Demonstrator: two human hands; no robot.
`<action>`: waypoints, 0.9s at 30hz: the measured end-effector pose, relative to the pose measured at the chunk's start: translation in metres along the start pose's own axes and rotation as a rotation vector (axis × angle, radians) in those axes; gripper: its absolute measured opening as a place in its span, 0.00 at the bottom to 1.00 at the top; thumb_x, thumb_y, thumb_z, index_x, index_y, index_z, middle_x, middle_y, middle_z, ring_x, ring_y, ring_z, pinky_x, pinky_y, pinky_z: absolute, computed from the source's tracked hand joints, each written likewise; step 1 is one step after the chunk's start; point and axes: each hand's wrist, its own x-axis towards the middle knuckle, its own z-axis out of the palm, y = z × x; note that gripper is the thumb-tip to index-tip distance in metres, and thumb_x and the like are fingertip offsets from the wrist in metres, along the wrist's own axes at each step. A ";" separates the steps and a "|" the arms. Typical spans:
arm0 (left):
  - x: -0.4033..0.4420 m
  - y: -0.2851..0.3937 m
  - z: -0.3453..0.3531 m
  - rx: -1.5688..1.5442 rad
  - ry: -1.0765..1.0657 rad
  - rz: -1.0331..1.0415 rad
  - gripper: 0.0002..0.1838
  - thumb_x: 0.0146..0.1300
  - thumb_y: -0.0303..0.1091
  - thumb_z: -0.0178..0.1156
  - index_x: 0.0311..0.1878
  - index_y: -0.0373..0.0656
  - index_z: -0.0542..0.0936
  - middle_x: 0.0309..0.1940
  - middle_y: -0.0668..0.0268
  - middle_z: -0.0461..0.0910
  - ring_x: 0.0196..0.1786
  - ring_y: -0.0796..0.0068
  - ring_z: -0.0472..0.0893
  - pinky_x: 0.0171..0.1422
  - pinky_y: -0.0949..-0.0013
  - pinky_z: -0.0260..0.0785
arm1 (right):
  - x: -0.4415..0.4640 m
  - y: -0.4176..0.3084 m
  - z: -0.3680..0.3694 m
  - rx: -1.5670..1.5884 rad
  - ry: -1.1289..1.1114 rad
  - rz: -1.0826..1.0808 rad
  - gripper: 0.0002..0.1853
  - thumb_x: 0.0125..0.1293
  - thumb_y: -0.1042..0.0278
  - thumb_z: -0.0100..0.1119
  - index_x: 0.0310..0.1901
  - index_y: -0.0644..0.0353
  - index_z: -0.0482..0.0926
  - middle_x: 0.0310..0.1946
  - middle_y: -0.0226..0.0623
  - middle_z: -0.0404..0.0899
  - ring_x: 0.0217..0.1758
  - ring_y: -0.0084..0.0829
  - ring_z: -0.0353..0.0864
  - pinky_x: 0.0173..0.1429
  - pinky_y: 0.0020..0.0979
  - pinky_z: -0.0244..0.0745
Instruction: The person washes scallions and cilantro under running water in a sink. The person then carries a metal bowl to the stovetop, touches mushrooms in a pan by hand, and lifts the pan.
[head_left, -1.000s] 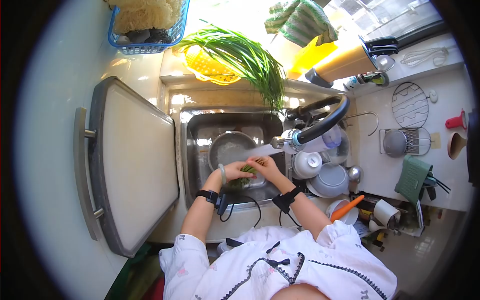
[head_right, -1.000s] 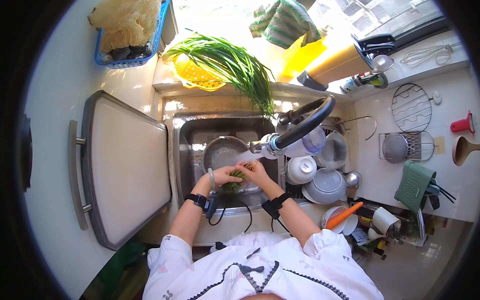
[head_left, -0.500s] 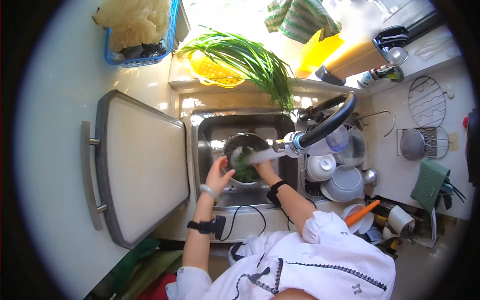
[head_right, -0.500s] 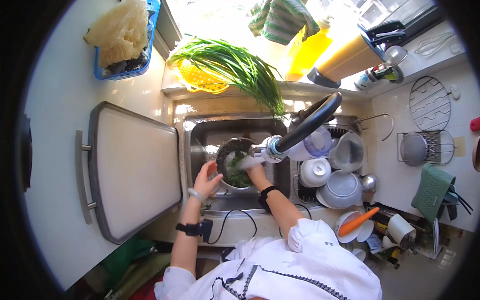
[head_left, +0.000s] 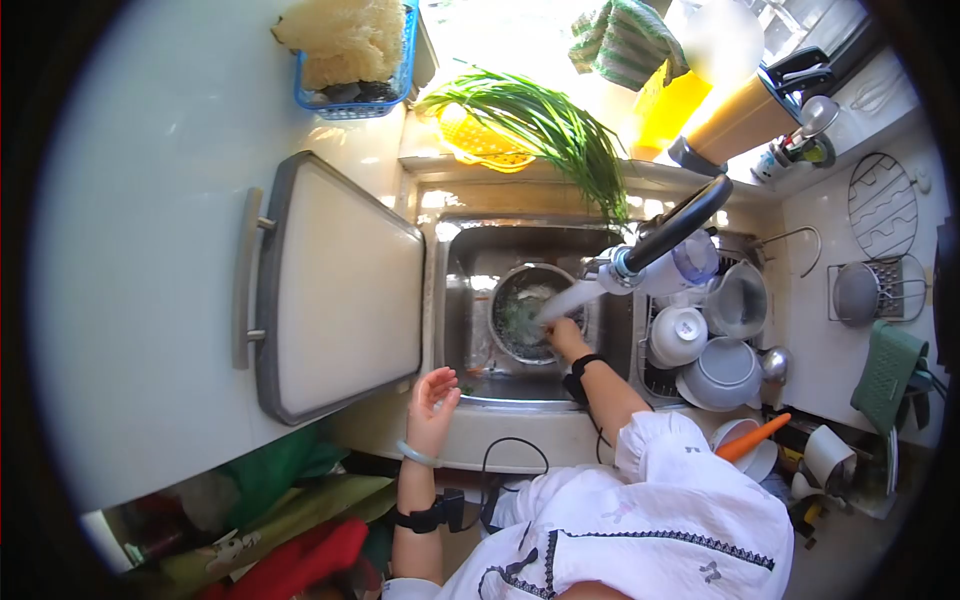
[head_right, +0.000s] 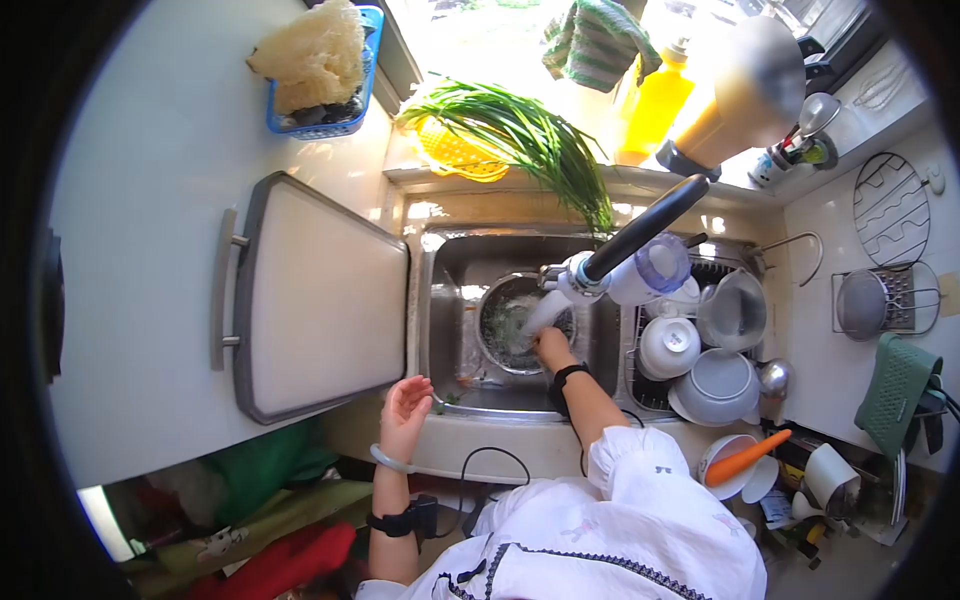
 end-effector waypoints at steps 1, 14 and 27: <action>-0.008 0.008 -0.002 0.017 0.010 0.006 0.18 0.53 0.22 0.55 0.49 0.36 0.66 0.44 0.61 0.71 0.48 0.73 0.72 0.54 0.71 0.62 | 0.001 -0.002 -0.001 -0.093 -0.296 0.060 0.10 0.43 0.73 0.55 0.31 0.60 0.77 0.27 0.45 0.77 0.34 0.45 0.75 0.39 0.35 0.70; -0.077 0.040 -0.025 -0.009 0.165 0.170 0.14 0.55 0.19 0.50 0.46 0.36 0.67 0.43 0.62 0.71 0.45 0.74 0.73 0.54 0.72 0.62 | -0.014 -0.034 -0.045 0.605 -0.209 0.302 0.08 0.48 0.68 0.60 0.26 0.64 0.76 0.15 0.34 0.74 0.17 0.26 0.73 0.24 0.27 0.68; -0.056 0.039 -0.023 -0.038 0.107 0.236 0.14 0.55 0.20 0.52 0.46 0.35 0.67 0.43 0.61 0.71 0.46 0.73 0.72 0.53 0.74 0.64 | -0.024 -0.086 -0.169 1.481 0.054 0.036 0.09 0.55 0.68 0.58 0.37 0.59 0.75 0.24 0.24 0.73 0.20 0.13 0.65 0.21 0.15 0.61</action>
